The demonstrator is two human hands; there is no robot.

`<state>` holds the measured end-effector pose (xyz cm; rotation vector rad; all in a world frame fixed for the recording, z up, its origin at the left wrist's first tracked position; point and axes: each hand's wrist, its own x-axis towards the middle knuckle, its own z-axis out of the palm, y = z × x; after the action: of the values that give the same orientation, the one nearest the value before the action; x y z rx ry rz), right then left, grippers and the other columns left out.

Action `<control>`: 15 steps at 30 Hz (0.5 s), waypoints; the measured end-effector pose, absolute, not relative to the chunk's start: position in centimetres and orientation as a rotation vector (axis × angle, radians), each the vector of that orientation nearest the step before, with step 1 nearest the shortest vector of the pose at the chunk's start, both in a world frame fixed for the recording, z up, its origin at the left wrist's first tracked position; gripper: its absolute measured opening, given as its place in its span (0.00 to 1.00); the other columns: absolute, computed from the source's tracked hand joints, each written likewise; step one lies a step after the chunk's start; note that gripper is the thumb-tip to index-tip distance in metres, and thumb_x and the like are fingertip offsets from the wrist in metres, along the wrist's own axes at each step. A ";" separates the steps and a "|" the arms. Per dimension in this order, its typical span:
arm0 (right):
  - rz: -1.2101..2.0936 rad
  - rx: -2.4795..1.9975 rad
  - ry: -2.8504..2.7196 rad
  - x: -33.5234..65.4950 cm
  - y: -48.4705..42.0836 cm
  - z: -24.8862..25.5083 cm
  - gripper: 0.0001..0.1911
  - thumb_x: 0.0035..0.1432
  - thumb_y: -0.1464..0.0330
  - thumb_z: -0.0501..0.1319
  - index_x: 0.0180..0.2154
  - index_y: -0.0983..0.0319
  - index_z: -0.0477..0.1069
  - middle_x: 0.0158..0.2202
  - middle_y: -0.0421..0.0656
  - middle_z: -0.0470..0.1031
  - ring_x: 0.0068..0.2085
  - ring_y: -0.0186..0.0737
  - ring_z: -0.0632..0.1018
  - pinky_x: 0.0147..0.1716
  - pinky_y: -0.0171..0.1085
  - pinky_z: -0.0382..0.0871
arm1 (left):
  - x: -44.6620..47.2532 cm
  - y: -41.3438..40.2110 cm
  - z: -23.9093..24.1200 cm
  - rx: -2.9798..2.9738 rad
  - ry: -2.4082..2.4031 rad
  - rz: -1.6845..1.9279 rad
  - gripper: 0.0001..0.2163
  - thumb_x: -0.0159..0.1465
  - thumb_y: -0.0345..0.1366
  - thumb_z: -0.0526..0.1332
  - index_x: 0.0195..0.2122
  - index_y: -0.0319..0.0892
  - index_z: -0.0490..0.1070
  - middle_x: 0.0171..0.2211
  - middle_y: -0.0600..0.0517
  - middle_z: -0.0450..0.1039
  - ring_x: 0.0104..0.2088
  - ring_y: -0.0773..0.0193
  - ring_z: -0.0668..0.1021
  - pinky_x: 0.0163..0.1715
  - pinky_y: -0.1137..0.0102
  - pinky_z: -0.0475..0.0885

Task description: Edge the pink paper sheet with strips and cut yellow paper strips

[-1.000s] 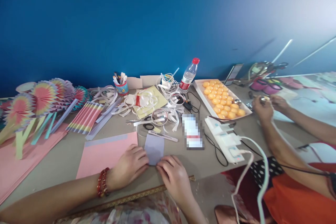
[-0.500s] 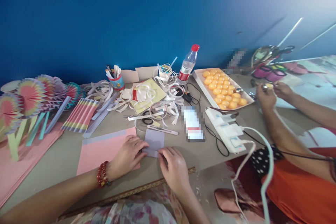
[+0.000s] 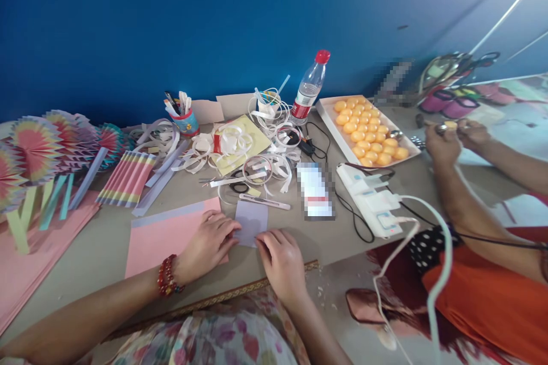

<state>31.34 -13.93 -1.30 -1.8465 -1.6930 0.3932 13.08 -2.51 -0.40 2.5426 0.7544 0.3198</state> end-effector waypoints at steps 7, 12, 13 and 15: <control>0.351 -1.852 -1.687 31.3 -13.8 -1.2 0.07 0.66 0.69 0.56 0.37 0.59 0.72 0.34 0.44 0.76 0.37 0.43 0.74 0.38 0.40 0.64 | 12.7 -3.4 0.1 2.673 0.787 0.359 0.10 0.67 0.32 0.58 0.49 0.40 0.69 0.44 0.47 0.75 0.45 0.56 0.74 0.52 0.56 0.65; 0.395 -1.853 -1.725 31.4 -13.6 -0.7 0.08 0.66 0.70 0.54 0.37 0.59 0.72 0.34 0.44 0.75 0.37 0.43 0.74 0.37 0.39 0.64 | 11.5 -5.8 0.2 2.959 0.286 0.408 0.16 0.71 0.38 0.54 0.57 0.38 0.67 0.61 0.44 0.65 0.60 0.57 0.68 0.62 0.60 0.59; 0.388 -1.859 -1.728 31.4 -13.6 -0.6 0.08 0.66 0.70 0.54 0.37 0.59 0.72 0.33 0.44 0.75 0.37 0.43 0.74 0.37 0.38 0.64 | 11.3 -6.1 0.0 2.960 0.233 0.376 0.19 0.70 0.42 0.54 0.57 0.37 0.67 0.61 0.44 0.65 0.61 0.57 0.67 0.62 0.61 0.60; 0.368 -1.870 -1.725 31.5 -13.6 -0.7 0.08 0.67 0.69 0.55 0.37 0.59 0.71 0.33 0.43 0.75 0.36 0.43 0.74 0.36 0.38 0.63 | 10.9 -6.5 -0.5 2.940 0.238 0.305 0.23 0.70 0.47 0.55 0.58 0.35 0.66 0.62 0.44 0.64 0.62 0.56 0.65 0.63 0.61 0.60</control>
<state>31.48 -13.63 -0.66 -1.8701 -1.7249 0.3680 10.89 -6.47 -0.51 2.9399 0.2378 0.3050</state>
